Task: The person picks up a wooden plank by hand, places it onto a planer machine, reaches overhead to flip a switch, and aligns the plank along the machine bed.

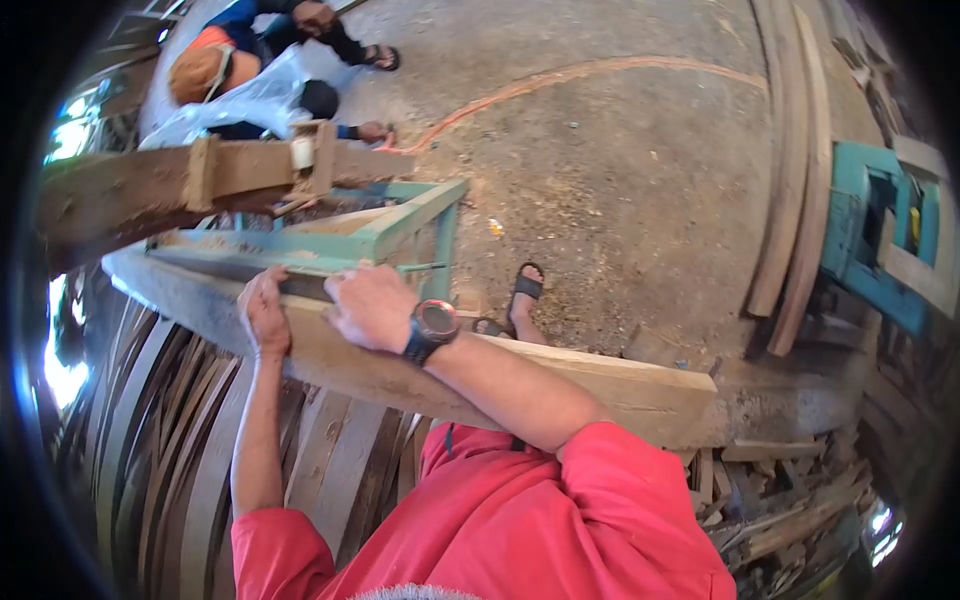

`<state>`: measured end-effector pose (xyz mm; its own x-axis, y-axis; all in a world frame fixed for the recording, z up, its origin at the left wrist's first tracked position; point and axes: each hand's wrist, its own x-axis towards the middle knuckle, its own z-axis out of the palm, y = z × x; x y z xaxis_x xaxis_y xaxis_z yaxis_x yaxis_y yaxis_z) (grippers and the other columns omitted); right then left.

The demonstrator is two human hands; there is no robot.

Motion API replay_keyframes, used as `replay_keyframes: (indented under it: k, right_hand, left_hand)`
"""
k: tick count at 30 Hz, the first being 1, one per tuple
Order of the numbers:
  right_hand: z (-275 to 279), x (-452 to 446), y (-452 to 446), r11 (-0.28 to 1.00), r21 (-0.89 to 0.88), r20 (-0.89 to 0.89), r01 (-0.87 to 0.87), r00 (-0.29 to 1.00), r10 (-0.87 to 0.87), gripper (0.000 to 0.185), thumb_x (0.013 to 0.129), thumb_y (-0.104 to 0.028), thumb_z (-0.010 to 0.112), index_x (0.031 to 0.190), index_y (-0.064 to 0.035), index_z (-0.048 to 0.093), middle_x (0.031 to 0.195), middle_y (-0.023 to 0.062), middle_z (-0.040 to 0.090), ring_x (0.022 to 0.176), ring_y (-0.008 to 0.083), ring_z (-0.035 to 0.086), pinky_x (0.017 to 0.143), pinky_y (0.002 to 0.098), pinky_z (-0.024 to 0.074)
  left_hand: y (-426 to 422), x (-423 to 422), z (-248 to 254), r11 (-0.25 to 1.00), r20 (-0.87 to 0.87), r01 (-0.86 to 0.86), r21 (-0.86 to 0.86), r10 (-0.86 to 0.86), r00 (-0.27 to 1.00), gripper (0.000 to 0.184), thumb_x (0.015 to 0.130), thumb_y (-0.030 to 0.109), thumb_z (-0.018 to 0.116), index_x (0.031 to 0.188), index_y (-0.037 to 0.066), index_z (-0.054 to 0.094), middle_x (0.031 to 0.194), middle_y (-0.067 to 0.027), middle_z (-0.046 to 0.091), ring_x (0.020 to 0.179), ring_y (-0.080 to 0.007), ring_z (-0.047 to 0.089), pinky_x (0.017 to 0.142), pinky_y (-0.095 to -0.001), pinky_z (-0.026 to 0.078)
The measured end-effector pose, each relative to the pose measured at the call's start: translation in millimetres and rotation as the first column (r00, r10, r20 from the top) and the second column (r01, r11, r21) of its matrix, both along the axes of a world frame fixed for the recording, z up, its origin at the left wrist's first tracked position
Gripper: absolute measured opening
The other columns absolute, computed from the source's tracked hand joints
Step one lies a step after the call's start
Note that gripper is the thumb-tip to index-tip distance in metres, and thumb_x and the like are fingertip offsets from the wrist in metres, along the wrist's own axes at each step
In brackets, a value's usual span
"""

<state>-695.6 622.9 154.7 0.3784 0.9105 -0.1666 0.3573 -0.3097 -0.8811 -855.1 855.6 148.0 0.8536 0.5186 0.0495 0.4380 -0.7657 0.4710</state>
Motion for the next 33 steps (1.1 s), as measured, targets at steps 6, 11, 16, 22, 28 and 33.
replay_keyframes:
  k: [6,11,16,22,28,33]
  right_hand:
    - [-2,-1,1,0.999,0.039,0.067,-0.027,0.997,0.024,0.041,0.101,-0.04,0.072,0.118,-0.0022,0.072,0.111,0.0206,0.075,0.109,0.0406,0.072,0.093,0.0513,0.0581]
    - [-3,0,0,0.998,0.058,0.064,-0.02,0.998,0.016,0.043,0.101,-0.039,0.072,0.122,-0.0018,0.072,0.11,0.0208,0.074,0.109,0.0411,0.071,0.093,0.0514,0.0577]
    - [2,2,0,0.999,0.053,0.031,-0.007,1.0,0.005,0.038,0.1,-0.036,0.072,0.113,-0.0007,0.073,0.112,0.0205,0.076,0.11,0.0415,0.071,0.095,0.0526,0.0568]
    - [0,2,0,0.998,0.056,0.037,-0.002,0.999,0.0,0.036,0.099,-0.034,0.072,0.111,-0.0006,0.072,0.108,0.0197,0.076,0.108,0.0419,0.071,0.092,0.0535,0.0572]
    - [-2,3,0,0.999,0.046,0.046,-0.026,0.999,0.024,0.042,0.101,-0.039,0.071,0.121,-0.0017,0.072,0.111,0.0213,0.074,0.108,0.0422,0.071,0.091,0.0527,0.0571]
    - [-7,-11,5,0.983,0.121,0.003,0.136,0.991,-0.137,0.044,0.102,-0.037,0.069,0.13,-0.0029,0.071,0.12,0.0217,0.075,0.106,0.039,0.073,0.092,0.0493,0.0588]
  left_hand:
    - [-6,2,9,0.998,-0.054,-0.036,0.049,0.039,0.998,0.032,0.113,0.026,0.052,0.105,0.009,0.078,0.113,-0.0067,0.082,0.11,-0.0288,0.073,0.103,-0.0431,0.047]
    - [-7,4,11,0.998,-0.05,-0.027,0.054,0.03,0.998,0.032,0.112,0.027,0.053,0.104,0.009,0.078,0.112,-0.0068,0.082,0.108,-0.029,0.073,0.101,-0.0437,0.048]
    - [-5,3,10,0.998,-0.025,-0.011,0.066,0.012,1.0,0.033,0.112,0.027,0.053,0.104,0.008,0.078,0.111,-0.0067,0.082,0.108,-0.0294,0.073,0.1,-0.0435,0.049]
    - [-6,4,12,0.997,-0.033,-0.003,0.075,0.006,0.999,0.033,0.112,0.028,0.053,0.104,0.009,0.078,0.111,-0.0057,0.082,0.107,-0.0287,0.073,0.099,-0.0434,0.049]
    - [-6,4,10,0.997,-0.024,-0.009,0.073,0.011,1.0,0.033,0.113,0.028,0.053,0.103,0.009,0.078,0.111,-0.0053,0.082,0.106,-0.0279,0.073,0.099,-0.0426,0.048]
    - [12,-19,-9,0.982,-0.01,0.029,0.189,-0.028,1.0,0.036,0.114,0.026,0.051,0.106,0.006,0.08,0.11,-0.0111,0.082,0.107,-0.0321,0.074,0.099,-0.0467,0.051]
